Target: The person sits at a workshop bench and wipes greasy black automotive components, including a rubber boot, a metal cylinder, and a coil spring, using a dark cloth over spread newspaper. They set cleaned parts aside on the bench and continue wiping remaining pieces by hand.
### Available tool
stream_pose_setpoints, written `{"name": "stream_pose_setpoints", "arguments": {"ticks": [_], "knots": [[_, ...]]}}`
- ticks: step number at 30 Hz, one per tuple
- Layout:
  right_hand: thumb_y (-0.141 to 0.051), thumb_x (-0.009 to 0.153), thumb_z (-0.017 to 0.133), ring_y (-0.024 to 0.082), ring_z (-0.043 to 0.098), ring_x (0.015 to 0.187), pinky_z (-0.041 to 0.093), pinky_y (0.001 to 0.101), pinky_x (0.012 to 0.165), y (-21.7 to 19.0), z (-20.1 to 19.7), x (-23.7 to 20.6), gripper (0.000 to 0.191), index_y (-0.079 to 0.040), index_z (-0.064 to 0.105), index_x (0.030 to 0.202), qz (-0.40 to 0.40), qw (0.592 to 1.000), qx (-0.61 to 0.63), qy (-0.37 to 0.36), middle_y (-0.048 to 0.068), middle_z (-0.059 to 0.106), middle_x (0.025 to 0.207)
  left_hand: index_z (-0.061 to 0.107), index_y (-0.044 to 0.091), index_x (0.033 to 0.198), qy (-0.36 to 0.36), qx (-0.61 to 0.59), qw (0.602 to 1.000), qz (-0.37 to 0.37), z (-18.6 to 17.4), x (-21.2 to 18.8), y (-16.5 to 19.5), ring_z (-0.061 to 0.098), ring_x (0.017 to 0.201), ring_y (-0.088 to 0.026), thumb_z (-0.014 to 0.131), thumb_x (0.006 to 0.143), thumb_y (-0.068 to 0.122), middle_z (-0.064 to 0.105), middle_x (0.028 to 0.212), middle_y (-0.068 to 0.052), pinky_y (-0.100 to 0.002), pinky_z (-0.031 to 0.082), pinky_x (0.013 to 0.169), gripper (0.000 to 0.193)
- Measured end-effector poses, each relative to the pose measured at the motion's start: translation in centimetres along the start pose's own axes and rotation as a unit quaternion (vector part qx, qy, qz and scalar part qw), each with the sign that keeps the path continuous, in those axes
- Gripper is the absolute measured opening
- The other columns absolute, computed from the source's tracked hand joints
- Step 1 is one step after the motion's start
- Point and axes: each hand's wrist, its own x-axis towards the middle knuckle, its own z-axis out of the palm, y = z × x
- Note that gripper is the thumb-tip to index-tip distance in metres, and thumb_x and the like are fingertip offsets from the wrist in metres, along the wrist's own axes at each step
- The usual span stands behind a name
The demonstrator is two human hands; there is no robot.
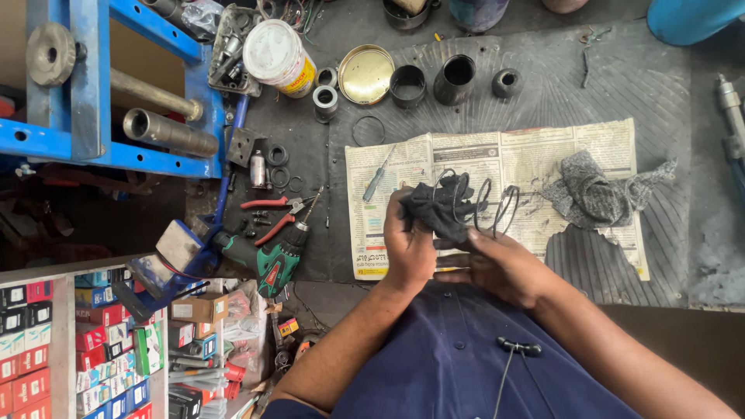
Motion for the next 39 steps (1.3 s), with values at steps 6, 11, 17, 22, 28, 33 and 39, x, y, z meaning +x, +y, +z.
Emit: {"name": "stream_pose_setpoints", "arguments": {"ticks": [6, 11, 17, 22, 28, 33, 39], "knots": [[-0.023, 0.104, 0.061, 0.026, 0.065, 0.116, 0.05, 0.0527, 0.103, 0.2, 1.1, 1.1, 0.025, -0.005, 0.06, 0.122, -0.169, 0.978, 0.108, 0.052, 0.007, 0.069, 0.12, 0.053, 0.001, 0.122, -0.004, 0.023, 1.0, 0.016, -0.4, -0.6, 0.1, 0.056, 0.107, -0.01, 0.058, 0.112, 0.025, 0.055, 0.117, -0.002, -0.026, 0.049, 0.098, 0.026], [-0.023, 0.099, 0.066, 0.02, 0.064, 0.115, 0.048, 0.045, 0.108, 1.4, 1.5, 1.1, 0.029, -0.01, 0.063, 0.125, -0.212, 0.959, 0.171, 0.078, 0.005, 0.069, 0.12, 0.053, 0.0, 0.123, -0.013, 0.019, 1.0, -0.002, -1.1, -1.3, 0.0, 0.055, 0.106, -0.011, 0.06, 0.11, 0.025, 0.056, 0.116, -0.003, -0.026, 0.048, 0.096, 0.029], [-0.016, 0.094, 0.071, 0.016, 0.067, 0.108, 0.05, 0.0364, 0.103, 3.0, 1.8, 2.0, 0.027, -0.008, 0.064, 0.119, -0.249, 0.954, 0.131, 0.1, 0.004, 0.071, 0.114, 0.054, -0.001, 0.121, -0.06, -0.012, 0.996, -0.058, -2.1, -1.9, 0.3, 0.055, 0.102, -0.01, 0.061, 0.11, 0.024, 0.057, 0.112, -0.003, -0.026, 0.048, 0.093, 0.028], [-0.018, 0.109, 0.073, 0.013, 0.046, 0.07, 0.036, 0.0292, 0.059, 4.7, 3.0, 1.3, 0.02, 0.003, 0.073, 0.105, -0.221, 0.921, -0.084, 0.309, 0.006, 0.06, 0.086, 0.055, 0.0, 0.121, -0.049, -0.085, 0.982, -0.159, -3.8, -1.9, 0.2, 0.058, 0.104, -0.01, 0.058, 0.11, 0.025, 0.062, 0.112, -0.003, -0.026, 0.049, 0.096, 0.027], [-0.009, 0.101, 0.069, 0.009, 0.056, 0.08, 0.045, 0.0248, 0.068, 4.9, 5.6, 0.4, 0.016, 0.001, 0.069, 0.088, -0.384, 0.759, -0.404, 0.336, 0.004, 0.064, 0.092, 0.061, -0.003, 0.121, -0.051, -0.106, 0.965, -0.232, -5.4, -1.8, -0.1, 0.059, 0.103, -0.011, 0.061, 0.107, 0.021, 0.065, 0.111, -0.005, -0.027, 0.048, 0.094, 0.027], [-0.006, 0.101, 0.071, 0.012, 0.06, 0.086, 0.047, 0.0255, 0.076, 5.8, 6.4, -0.4, 0.011, 0.002, 0.07, 0.093, -0.389, 0.741, -0.417, 0.355, 0.006, 0.067, 0.095, 0.065, -0.002, 0.115, -0.021, -0.256, 0.88, -0.399, -5.9, -0.6, 1.1, 0.065, 0.098, -0.014, 0.062, 0.103, 0.015, 0.069, 0.106, -0.006, -0.029, 0.051, 0.09, 0.021], [-0.011, 0.098, 0.07, 0.016, 0.069, 0.091, 0.056, 0.0297, 0.082, 6.5, 6.9, -1.2, 0.01, -0.004, 0.069, 0.107, -0.279, 0.919, 0.189, 0.203, 0.005, 0.074, 0.099, 0.061, -0.001, 0.12, -0.143, -0.078, 0.969, -0.187, -5.3, -1.1, 5.7, 0.064, 0.103, -0.014, 0.068, 0.104, 0.02, 0.068, 0.11, -0.006, -0.029, 0.052, 0.094, 0.027]]}}
